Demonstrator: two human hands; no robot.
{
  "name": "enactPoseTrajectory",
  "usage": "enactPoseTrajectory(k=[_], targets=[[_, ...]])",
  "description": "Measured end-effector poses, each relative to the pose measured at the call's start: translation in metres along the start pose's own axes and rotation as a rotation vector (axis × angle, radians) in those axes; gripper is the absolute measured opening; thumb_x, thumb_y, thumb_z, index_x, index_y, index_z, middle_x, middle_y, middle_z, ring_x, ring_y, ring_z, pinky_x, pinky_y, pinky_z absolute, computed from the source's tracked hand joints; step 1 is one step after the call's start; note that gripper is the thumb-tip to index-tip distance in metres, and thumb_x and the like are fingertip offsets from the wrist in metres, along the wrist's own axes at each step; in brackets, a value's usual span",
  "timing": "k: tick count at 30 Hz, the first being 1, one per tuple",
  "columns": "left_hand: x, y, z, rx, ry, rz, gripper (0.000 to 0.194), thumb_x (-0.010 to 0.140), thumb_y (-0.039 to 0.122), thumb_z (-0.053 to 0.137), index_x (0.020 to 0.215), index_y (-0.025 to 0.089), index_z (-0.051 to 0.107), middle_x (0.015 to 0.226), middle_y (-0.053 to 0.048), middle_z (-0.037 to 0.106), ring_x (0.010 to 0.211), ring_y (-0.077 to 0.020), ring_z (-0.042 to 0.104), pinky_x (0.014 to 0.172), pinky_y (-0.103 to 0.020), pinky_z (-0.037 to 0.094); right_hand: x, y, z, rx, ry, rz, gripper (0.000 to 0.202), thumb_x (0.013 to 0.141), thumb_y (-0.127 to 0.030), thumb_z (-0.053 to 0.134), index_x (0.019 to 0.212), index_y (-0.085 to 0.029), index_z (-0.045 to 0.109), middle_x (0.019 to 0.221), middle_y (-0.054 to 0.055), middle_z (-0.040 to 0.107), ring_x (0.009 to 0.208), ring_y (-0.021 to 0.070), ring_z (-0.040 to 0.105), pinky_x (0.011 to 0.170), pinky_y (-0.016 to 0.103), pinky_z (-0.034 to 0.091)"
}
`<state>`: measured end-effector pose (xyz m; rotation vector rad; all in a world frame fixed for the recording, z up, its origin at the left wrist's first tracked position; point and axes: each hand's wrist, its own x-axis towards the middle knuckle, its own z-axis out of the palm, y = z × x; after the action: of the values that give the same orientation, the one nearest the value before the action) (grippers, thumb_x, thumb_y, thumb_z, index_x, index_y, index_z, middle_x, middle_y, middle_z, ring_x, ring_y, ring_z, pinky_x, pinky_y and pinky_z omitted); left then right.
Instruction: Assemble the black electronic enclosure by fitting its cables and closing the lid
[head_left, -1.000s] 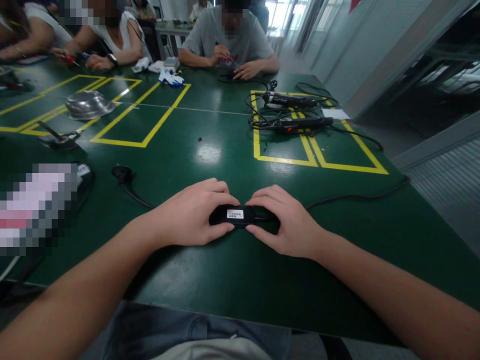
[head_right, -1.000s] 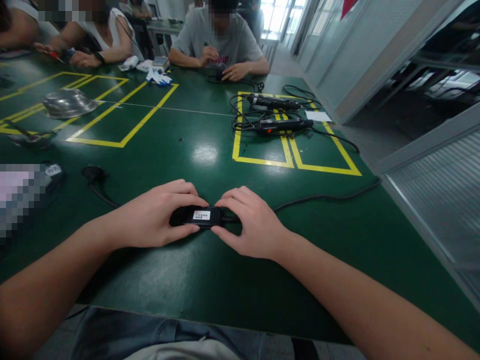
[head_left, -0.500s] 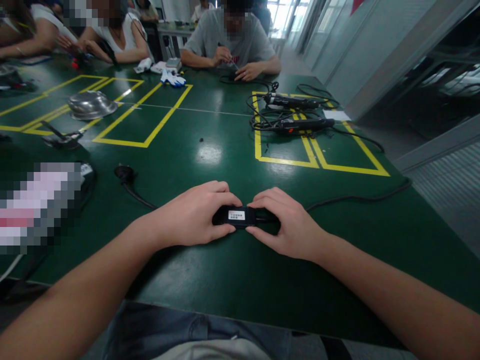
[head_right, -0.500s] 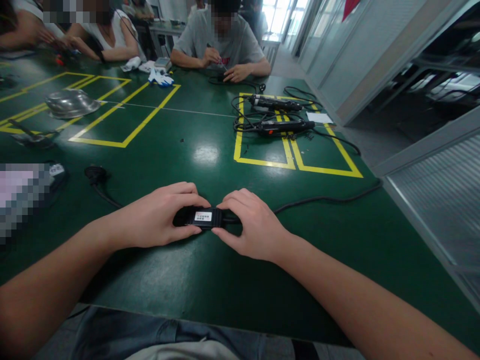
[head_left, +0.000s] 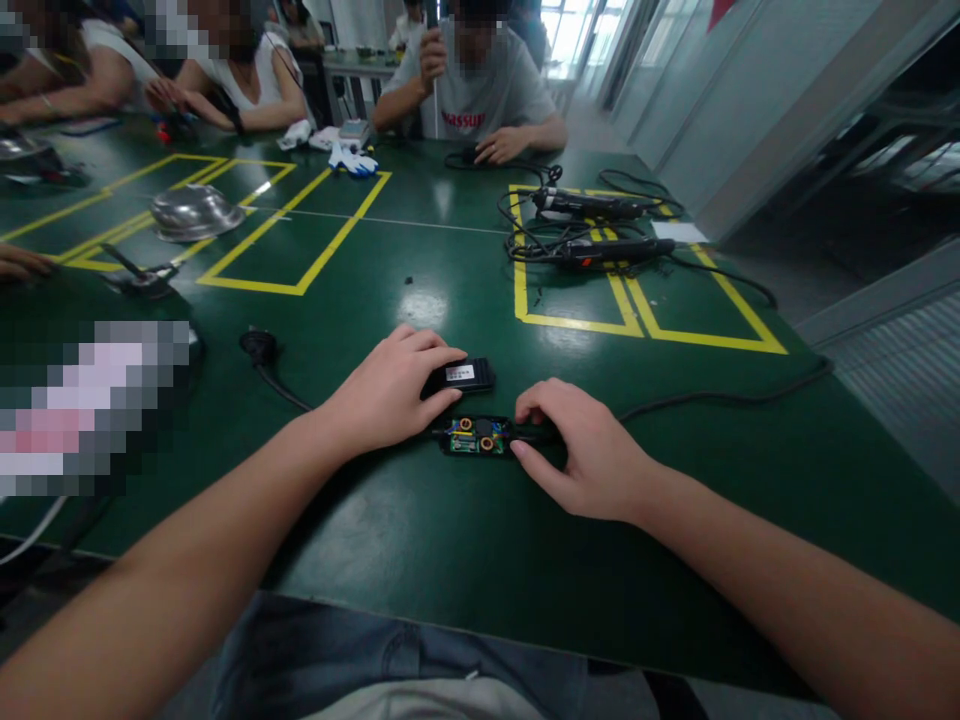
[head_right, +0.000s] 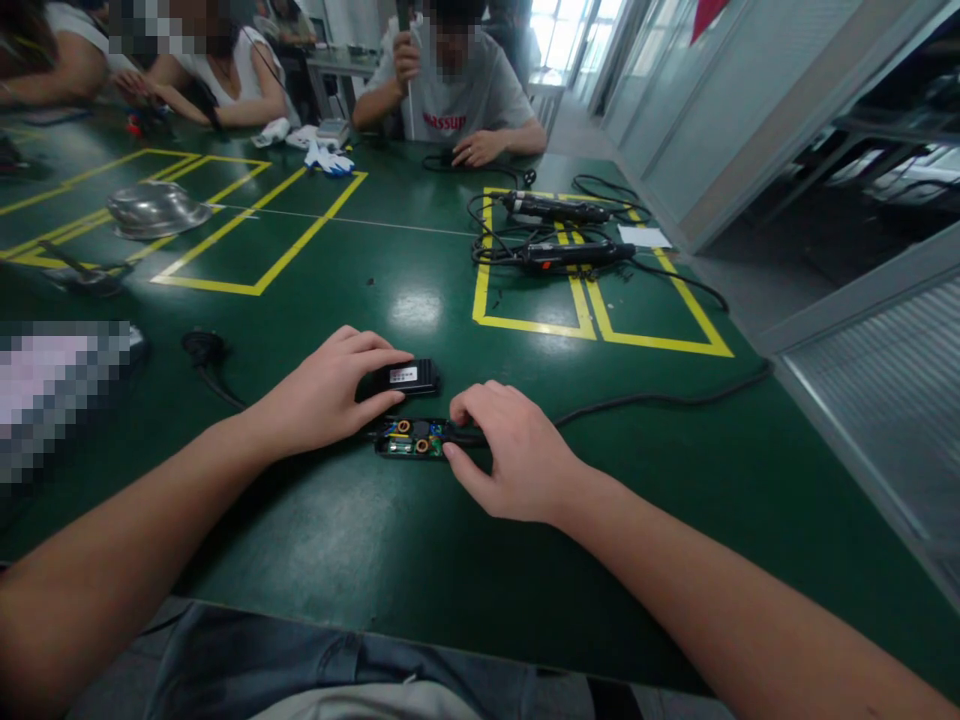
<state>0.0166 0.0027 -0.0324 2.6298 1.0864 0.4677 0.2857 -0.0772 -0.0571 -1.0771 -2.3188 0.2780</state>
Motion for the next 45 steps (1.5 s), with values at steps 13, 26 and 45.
enactPoseTrajectory(k=[13, 26, 45], targets=[[0.004, -0.009, 0.009, -0.002, -0.011, -0.027, 0.042, 0.104, 0.031, 0.068, 0.143, 0.015, 0.073, 0.134, -0.014, 0.077, 0.124, -0.0316, 0.065, 0.114, -0.051, 0.052, 0.002, 0.000, 0.000, 0.008, -0.021, -0.050, 0.010, 0.099, -0.016, 0.063, 0.104, -0.024, 0.061, 0.094, 0.007, 0.074, 0.082, 0.0246, 0.065, 0.075, 0.040, 0.052], [0.005, -0.009, 0.011, -0.005, -0.002, -0.021, 0.041, 0.106, 0.029, 0.065, 0.144, 0.015, 0.072, 0.136, -0.016, 0.075, 0.127, -0.0327, 0.063, 0.116, -0.054, 0.051, 0.003, -0.001, -0.001, 0.011, -0.030, -0.049, 0.009, 0.099, -0.016, 0.062, 0.104, -0.023, 0.061, 0.093, 0.007, 0.073, 0.081, 0.0243, 0.064, 0.074, 0.040, 0.052], [-0.001, -0.002, -0.002, -0.066, 0.041, -0.022, 0.026, 0.097, 0.034, 0.070, 0.116, 0.017, 0.073, 0.117, -0.012, 0.071, 0.109, -0.0295, 0.067, 0.099, -0.046, 0.056, 0.003, -0.002, -0.002, 0.012, -0.039, -0.032, 0.010, 0.098, -0.016, 0.062, 0.103, -0.024, 0.060, 0.092, 0.006, 0.073, 0.080, 0.0235, 0.066, 0.073, 0.039, 0.052]])
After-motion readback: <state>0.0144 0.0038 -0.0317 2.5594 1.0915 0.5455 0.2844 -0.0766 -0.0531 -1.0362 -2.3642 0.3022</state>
